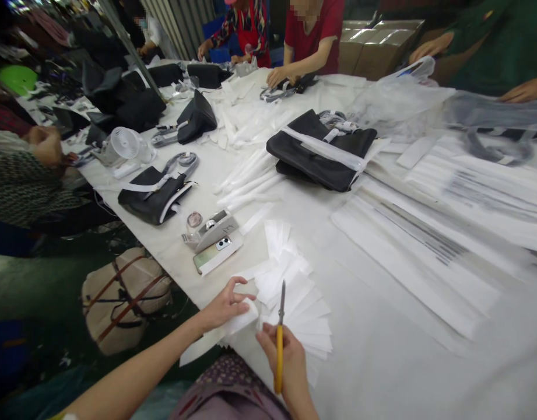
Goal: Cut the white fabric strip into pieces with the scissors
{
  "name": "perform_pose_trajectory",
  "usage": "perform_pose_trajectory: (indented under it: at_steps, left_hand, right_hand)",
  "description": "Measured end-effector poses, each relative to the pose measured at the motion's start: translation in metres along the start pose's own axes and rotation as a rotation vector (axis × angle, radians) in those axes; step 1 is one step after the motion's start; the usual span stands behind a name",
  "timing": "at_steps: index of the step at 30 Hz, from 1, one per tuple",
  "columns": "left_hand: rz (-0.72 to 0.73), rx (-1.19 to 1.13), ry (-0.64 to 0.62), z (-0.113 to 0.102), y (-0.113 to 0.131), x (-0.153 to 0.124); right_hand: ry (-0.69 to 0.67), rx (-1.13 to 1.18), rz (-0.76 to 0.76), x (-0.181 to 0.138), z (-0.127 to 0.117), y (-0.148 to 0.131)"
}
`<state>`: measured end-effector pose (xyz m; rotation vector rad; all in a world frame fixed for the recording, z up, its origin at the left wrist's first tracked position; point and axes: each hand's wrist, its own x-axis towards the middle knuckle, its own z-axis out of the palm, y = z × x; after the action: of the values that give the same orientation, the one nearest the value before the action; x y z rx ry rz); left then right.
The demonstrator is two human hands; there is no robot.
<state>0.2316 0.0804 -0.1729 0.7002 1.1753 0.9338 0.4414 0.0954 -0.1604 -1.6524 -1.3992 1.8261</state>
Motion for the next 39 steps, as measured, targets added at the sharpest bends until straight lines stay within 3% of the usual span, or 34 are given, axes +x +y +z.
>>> perform_pose_trajectory:
  at_steps: [5, 10, 16, 27, 29, 34, 36, 39]
  left_hand:
    - [0.154, -0.048, 0.092, 0.036, 0.034, 0.020]
    - [0.153, -0.145, 0.149, 0.043, 0.052, 0.034]
    - [0.072, -0.329, 0.132, 0.047, 0.050, 0.030]
    - [-0.029, -0.348, 0.215, 0.062, 0.041, 0.041]
    - [-0.094, -0.303, 0.087, 0.061, 0.043, 0.038]
    - [-0.337, -0.094, -0.701, 0.045, 0.037, 0.034]
    - [-0.392, -0.060, -0.815, 0.038, 0.024, 0.034]
    - [-0.523, -0.041, -0.876, 0.028, -0.006, 0.028]
  right_hand:
    - [0.126, -0.071, -0.197, 0.033, -0.011, -0.068]
    - [0.061, -0.090, -0.235, 0.049, -0.021, -0.095]
    - [0.117, -0.185, -0.259, 0.046, -0.023, -0.090]
    - [0.259, -0.166, -0.210, 0.040, -0.023, -0.077]
    - [0.297, -0.138, -0.196, 0.035, -0.023, -0.076]
    - [0.348, -0.003, -0.140, 0.023, -0.026, -0.067]
    - [0.364, 0.073, -0.099, 0.019, -0.030, -0.057]
    - [0.414, 0.181, -0.019, 0.009, -0.042, -0.028]
